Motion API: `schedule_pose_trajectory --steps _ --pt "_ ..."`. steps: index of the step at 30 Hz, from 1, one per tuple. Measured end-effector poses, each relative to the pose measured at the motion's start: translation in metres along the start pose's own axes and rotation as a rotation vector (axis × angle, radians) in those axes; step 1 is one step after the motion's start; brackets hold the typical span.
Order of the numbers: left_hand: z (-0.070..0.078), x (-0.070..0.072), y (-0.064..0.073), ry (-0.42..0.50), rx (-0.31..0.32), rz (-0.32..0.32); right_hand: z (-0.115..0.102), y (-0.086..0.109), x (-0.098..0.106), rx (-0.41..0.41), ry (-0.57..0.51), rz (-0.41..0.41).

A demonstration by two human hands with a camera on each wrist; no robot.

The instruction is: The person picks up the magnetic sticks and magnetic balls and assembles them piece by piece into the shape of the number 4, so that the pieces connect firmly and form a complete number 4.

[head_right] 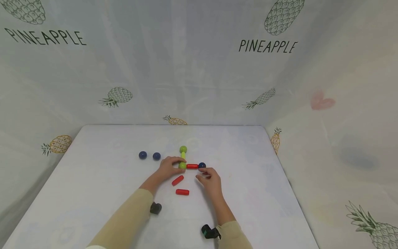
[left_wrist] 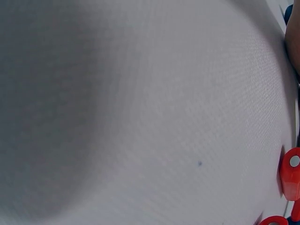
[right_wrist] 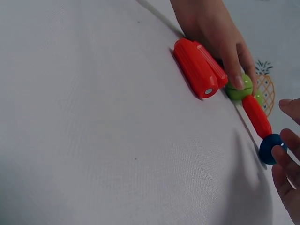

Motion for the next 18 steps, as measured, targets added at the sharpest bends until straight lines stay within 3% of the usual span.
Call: schedule_pose_trajectory --steps 7,18 --pt "0.000 0.002 -0.001 -0.014 -0.032 0.005 -0.004 0.003 -0.005 0.063 -0.012 -0.046" --pt "-0.002 0.001 -0.001 -0.011 -0.014 0.005 -0.006 0.006 -0.011 0.051 -0.010 -0.107"
Point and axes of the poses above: each hand's wrist, its own y-axis away from the middle knuckle, its own x-axis out of the back of the hand, z = x × y, the point moved 3 cm from there along -y, towards the middle knuckle
